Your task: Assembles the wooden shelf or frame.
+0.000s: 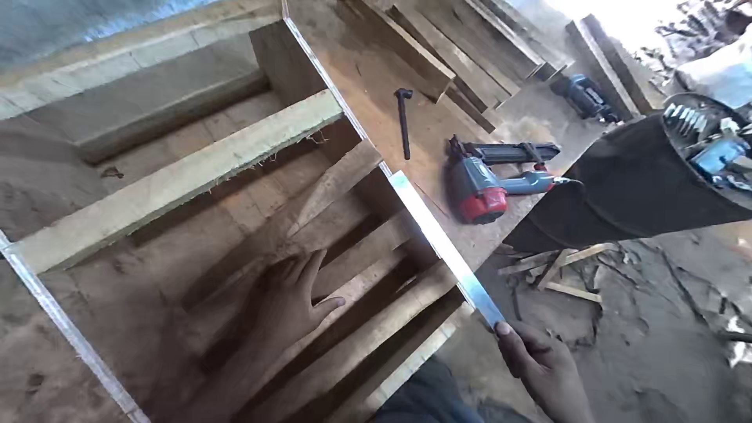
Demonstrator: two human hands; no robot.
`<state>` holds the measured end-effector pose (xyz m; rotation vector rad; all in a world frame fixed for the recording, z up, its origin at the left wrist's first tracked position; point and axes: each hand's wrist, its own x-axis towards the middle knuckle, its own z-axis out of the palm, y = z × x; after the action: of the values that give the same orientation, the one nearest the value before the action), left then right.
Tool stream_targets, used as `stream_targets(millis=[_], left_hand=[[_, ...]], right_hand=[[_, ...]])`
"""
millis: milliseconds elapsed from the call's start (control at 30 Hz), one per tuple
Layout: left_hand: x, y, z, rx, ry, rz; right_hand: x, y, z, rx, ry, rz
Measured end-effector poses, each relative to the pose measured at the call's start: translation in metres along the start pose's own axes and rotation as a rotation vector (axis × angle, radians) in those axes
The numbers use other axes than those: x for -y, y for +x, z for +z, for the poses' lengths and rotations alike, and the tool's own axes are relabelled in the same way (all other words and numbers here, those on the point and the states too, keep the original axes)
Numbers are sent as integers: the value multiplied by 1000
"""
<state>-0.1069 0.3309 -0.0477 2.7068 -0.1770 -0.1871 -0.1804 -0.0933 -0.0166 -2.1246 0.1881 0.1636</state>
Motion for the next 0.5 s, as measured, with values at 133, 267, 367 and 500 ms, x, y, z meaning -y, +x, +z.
stream_targets(millis=[133,267,367,500], left_hand=[[-5,-1,18,-2,60,-79],[-11,-6,29,-57,26,-127],[-16,-9,31,-96,12,-157],[-14,-10,35,-108,-2,-158]], right_hand=[[-14,13,9,-23,-93,-15],[-18,27,17,-31,-156,-44],[-15,33,17,-37,-184,-58],[-15,39,16,-55,-213,-69]])
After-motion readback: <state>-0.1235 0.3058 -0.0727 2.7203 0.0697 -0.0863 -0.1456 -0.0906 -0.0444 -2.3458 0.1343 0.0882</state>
